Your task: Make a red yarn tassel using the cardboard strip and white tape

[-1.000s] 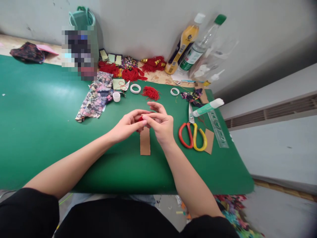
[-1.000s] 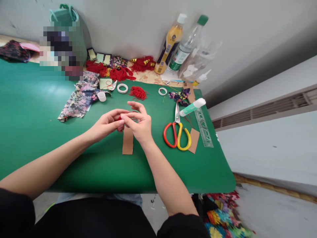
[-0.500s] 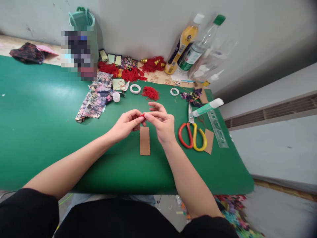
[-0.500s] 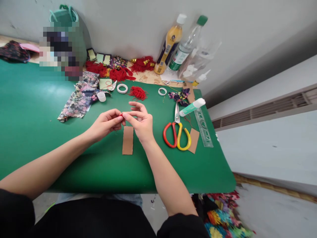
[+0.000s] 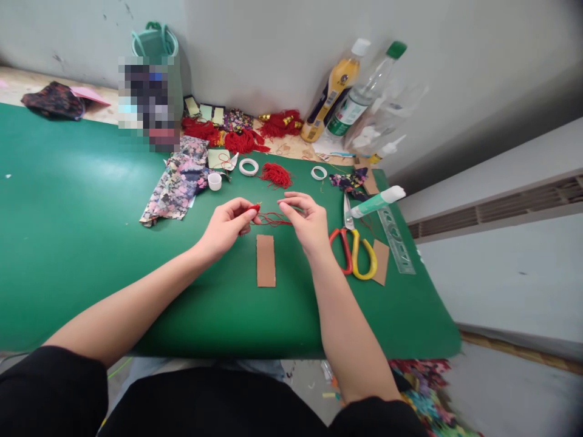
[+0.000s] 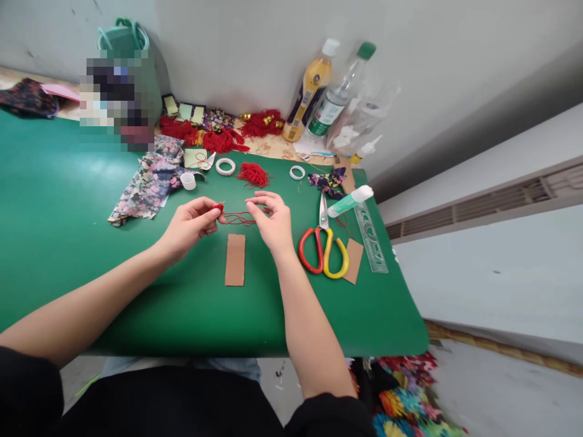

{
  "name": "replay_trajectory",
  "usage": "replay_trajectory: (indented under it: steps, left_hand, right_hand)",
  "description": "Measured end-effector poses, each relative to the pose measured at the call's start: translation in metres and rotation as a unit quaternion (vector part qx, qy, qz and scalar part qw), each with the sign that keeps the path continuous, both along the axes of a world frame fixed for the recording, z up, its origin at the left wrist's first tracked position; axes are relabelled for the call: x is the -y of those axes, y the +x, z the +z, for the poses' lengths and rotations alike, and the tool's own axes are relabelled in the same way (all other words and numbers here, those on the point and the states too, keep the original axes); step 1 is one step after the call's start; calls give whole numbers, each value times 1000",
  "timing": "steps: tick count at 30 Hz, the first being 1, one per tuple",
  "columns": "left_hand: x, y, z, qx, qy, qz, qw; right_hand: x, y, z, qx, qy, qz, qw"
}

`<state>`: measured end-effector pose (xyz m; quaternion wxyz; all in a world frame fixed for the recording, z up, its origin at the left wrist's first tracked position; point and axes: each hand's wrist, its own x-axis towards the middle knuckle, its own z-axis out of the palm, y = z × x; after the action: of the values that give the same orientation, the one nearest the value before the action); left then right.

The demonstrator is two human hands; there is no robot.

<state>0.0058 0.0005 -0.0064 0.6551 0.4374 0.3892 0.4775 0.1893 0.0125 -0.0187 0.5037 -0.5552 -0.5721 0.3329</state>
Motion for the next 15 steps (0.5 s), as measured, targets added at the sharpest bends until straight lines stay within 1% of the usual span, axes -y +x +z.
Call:
replay_trajectory:
  steps: [2, 4, 7, 11, 15]
  left_hand:
    - [-1, 0, 0, 5, 2, 2, 1000]
    - [-1, 0, 1, 8, 6, 5, 1000]
    - [-1, 0, 2, 8, 11, 8, 1000]
    - [0, 0, 3, 8, 10, 6, 1000]
    - [1, 1, 3, 3, 6, 3, 1000]
  right_hand:
    - [-5, 8, -4, 81, -7, -12, 997]
    - [-9, 16, -7, 168, -6, -25, 985]
    - [-13, 22, -13, 255, -20, -36, 966]
    - [-15, 24, -21, 307, -51, -27, 950]
    - [-16, 24, -28, 322, -36, -12, 946]
